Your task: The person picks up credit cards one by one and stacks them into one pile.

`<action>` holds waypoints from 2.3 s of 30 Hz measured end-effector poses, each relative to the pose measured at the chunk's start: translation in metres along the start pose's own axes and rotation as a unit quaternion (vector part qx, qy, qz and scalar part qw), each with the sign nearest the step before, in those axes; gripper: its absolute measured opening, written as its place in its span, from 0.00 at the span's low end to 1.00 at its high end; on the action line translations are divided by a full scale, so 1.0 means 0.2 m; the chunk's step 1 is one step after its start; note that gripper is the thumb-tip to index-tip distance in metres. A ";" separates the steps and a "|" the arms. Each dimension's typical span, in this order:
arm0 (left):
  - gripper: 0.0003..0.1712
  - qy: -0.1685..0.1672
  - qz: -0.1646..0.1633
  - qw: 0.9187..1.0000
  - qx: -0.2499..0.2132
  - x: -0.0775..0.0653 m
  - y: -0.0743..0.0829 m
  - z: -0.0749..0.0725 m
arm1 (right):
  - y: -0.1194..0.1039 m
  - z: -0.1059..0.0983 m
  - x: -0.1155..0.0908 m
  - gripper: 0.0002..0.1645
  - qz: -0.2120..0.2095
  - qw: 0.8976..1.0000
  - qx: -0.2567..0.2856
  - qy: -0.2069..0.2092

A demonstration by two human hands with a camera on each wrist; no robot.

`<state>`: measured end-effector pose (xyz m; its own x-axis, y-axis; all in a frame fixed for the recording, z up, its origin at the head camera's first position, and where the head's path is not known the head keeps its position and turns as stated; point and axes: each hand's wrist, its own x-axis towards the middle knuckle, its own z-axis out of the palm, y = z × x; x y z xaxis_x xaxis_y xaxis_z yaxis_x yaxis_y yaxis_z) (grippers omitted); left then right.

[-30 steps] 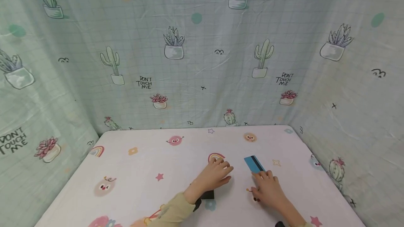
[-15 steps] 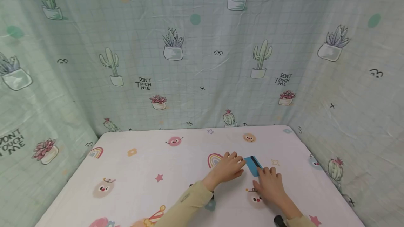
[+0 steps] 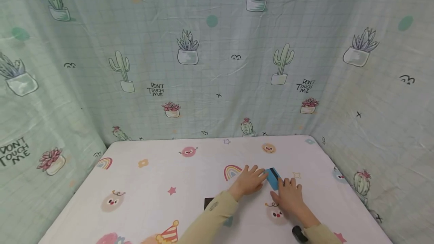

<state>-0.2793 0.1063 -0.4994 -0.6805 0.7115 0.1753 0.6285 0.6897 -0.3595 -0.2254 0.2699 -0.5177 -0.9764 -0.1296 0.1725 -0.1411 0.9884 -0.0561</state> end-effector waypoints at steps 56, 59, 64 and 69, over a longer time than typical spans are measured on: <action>0.19 -0.077 0.003 0.996 0.039 0.01 0.02 0.01 | 0.05 -0.02 0.07 0.33 -0.112 0.993 0.040 0.007; 0.19 -0.074 0.004 0.996 0.042 0.01 0.03 0.02 | 0.06 -0.02 0.07 0.34 -0.126 0.991 0.042 0.003; 0.19 -0.068 0.000 0.997 0.042 0.01 0.03 0.03 | 0.06 -0.03 0.08 0.35 -0.143 0.989 0.036 0.006; 0.20 -0.065 -0.001 0.997 0.049 0.00 0.03 0.04 | 0.06 -0.02 0.09 0.35 -0.156 0.987 0.036 0.015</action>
<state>-0.2790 0.1090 -0.5088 -0.7295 0.6816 0.0576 0.5911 0.6706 -0.4482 -0.2433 0.2807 -0.5112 -0.8782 -0.4239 0.2216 -0.4472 0.8920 -0.0656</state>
